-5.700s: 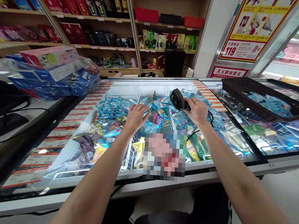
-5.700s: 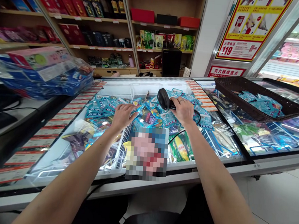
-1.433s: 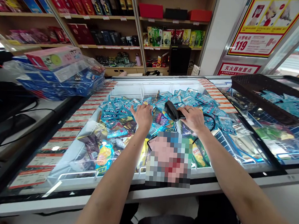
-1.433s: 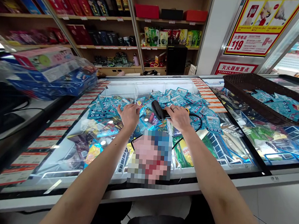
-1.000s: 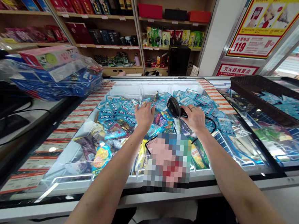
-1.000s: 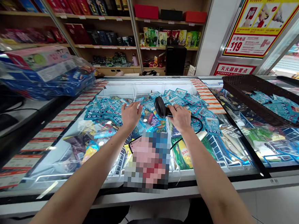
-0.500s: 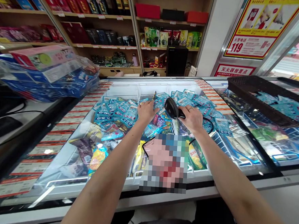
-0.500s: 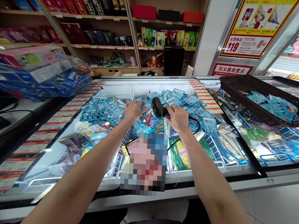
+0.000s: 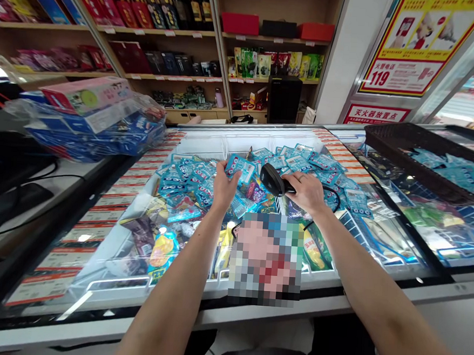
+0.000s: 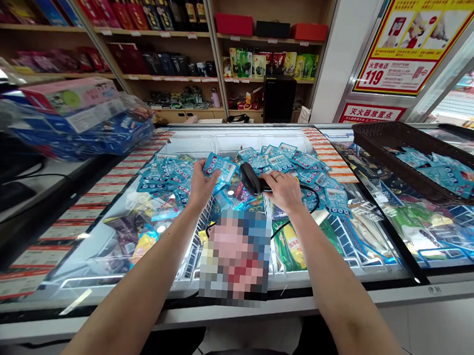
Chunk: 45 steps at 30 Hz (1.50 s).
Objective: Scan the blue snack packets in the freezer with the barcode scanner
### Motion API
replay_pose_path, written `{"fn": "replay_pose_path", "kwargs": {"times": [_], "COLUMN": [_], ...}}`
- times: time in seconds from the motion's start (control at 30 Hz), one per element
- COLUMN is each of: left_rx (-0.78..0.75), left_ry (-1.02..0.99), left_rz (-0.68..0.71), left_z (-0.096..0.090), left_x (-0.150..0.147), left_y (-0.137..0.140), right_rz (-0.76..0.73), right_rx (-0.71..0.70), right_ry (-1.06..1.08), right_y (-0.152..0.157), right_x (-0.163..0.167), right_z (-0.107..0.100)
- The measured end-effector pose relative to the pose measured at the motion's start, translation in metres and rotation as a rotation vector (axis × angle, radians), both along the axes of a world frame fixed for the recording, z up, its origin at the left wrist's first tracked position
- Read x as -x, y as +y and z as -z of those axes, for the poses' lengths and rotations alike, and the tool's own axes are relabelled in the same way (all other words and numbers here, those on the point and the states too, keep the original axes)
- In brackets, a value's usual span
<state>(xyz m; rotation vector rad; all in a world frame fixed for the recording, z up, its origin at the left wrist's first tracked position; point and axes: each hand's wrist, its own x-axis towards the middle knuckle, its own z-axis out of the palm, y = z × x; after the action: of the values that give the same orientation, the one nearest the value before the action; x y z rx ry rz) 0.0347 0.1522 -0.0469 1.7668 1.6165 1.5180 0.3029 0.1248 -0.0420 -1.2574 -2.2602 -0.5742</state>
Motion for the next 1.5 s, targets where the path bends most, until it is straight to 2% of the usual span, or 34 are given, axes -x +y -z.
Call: {"fn": "replay_pose_path", "kwargs": {"times": [0.3,0.7,1.2,1.3,1.5], "left_rx": [-0.034,0.044,0.044,0.004,-0.062], "left_ry": [-0.024,0.124,0.16,0.177,0.325], "left_rz": [0.027,0.086,0.065,0.009,-0.267], "left_z": [0.002,0.001,-0.003,-0.005,-0.016], "left_x": [0.001,0.0,-0.002,-0.003,-0.011], "left_y": [0.006,0.003,-0.003,-0.006,-0.017], "right_rz": [-0.016,-0.043,-0.037,-0.022,-0.003], "right_rx": [0.0,0.025,0.03,0.015,-0.001], "right_ry": [-0.037,-0.049,-0.048,-0.031,-0.01], "right_y": [-0.001,-0.003,-0.003,-0.003,-0.001], "right_x": [0.001,0.001,0.0,0.0,-0.001], "right_z": [0.0,-0.002,-0.002,-0.001,0.001]}}
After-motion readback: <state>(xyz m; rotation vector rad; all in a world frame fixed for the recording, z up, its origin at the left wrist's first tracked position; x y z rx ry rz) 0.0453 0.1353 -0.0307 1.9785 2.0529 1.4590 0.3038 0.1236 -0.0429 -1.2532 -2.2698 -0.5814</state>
